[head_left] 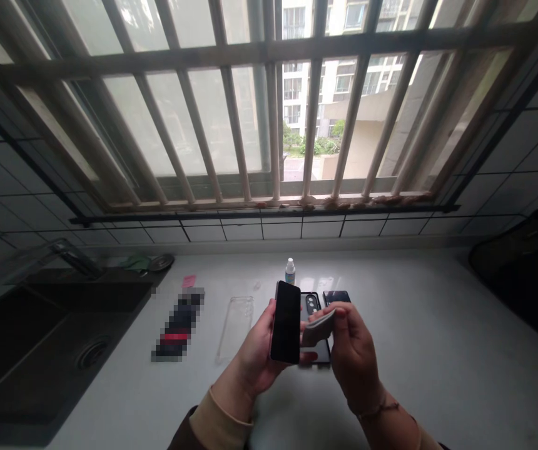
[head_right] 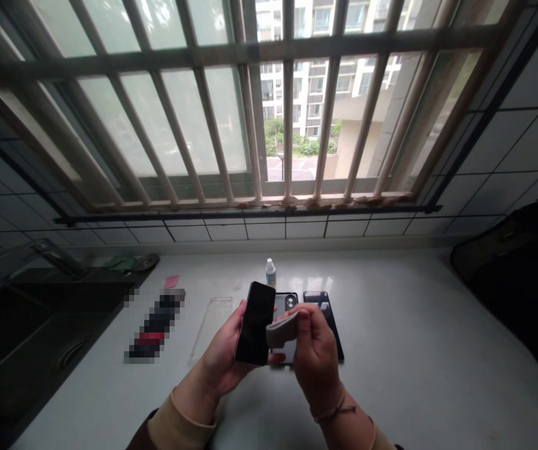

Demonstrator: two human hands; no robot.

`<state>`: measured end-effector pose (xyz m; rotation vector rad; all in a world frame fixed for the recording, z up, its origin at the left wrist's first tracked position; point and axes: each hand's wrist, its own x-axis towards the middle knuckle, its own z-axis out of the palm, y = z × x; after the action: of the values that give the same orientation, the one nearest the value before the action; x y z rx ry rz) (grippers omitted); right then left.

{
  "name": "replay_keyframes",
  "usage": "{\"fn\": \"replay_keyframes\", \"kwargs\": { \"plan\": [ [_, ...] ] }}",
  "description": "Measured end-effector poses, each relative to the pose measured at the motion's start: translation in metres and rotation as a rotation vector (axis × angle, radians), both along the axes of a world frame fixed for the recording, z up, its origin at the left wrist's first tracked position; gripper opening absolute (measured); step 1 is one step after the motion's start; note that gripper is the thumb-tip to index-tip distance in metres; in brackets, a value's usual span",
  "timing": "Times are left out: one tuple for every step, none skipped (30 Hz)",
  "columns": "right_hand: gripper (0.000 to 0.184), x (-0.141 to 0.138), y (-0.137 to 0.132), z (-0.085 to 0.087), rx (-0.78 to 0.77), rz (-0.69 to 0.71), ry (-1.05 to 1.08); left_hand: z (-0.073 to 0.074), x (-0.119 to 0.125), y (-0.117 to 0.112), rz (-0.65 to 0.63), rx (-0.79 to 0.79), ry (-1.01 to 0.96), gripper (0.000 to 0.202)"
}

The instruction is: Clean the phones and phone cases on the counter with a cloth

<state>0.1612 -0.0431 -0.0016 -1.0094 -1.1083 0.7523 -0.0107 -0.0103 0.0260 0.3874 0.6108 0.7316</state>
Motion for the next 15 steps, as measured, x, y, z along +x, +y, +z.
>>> {"fn": "replay_keyframes", "kwargs": {
  "plan": [
    [0.036, 0.005, 0.006, -0.003, -0.066, -0.138, 0.009, 0.001, -0.001, -0.001, -0.043, 0.013, -0.006, 0.075],
    [0.039, 0.01, 0.012, -0.006, -0.119, -0.276, 0.016, 0.002, -0.002, -0.002, -0.087, 0.019, -0.009, 0.079],
    [0.041, 0.014, 0.018, -0.009, -0.168, -0.366, 0.025, 0.002, -0.002, -0.002, -0.132, 0.019, -0.01, 0.082],
    [0.042, 0.018, 0.023, -0.01, -0.214, -0.413, 0.025, 0.001, -0.002, -0.003, -0.179, 0.017, -0.012, 0.086],
    [0.043, 0.021, 0.026, -0.011, -0.238, -0.427, 0.019, 0.0, -0.001, -0.004, -0.223, 0.013, -0.014, 0.088],
    [0.044, 0.022, 0.028, -0.011, -0.246, -0.417, 0.004, -0.002, 0.0, -0.005, -0.26, 0.009, -0.015, 0.09],
    [0.044, 0.023, 0.028, -0.01, -0.24, -0.394, -0.024, -0.004, 0.002, -0.006, -0.286, 0.007, -0.011, 0.091],
    [0.044, 0.022, 0.027, -0.008, -0.218, -0.366, -0.072, -0.006, 0.004, -0.007, -0.296, 0.009, 0.001, 0.093],
    [0.042, 0.02, 0.025, -0.006, -0.186, -0.329, -0.143, -0.008, 0.006, -0.008, -0.291, 0.014, 0.019, 0.094],
    [0.039, 0.018, 0.023, -0.004, -0.147, -0.285, -0.233, -0.01, 0.008, -0.009, -0.278, 0.019, 0.042, 0.095],
    [0.036, 0.015, 0.02, -0.002, -0.101, -0.232, -0.332, -0.012, 0.009, -0.009, -0.262, 0.025, 0.068, 0.097],
    [0.034, 0.013, 0.018, -0.001, -0.052, -0.168, -0.432, -0.014, 0.01, -0.01, -0.245, 0.031, 0.094, 0.098],
    [0.032, 0.01, 0.016, 0.0, 0.0, -0.101, -0.521, -0.016, 0.011, -0.011, -0.23, 0.038, 0.12, 0.098],
    [0.032, 0.008, 0.015, 0.001, 0.049, -0.036, -0.59, -0.017, 0.011, -0.011, -0.219, 0.044, 0.142, 0.098],
    [0.032, 0.007, 0.014, 0.001, 0.093, 0.019, -0.637, -0.018, 0.011, -0.011, -0.212, 0.05, 0.161, 0.097]
  ]
}}
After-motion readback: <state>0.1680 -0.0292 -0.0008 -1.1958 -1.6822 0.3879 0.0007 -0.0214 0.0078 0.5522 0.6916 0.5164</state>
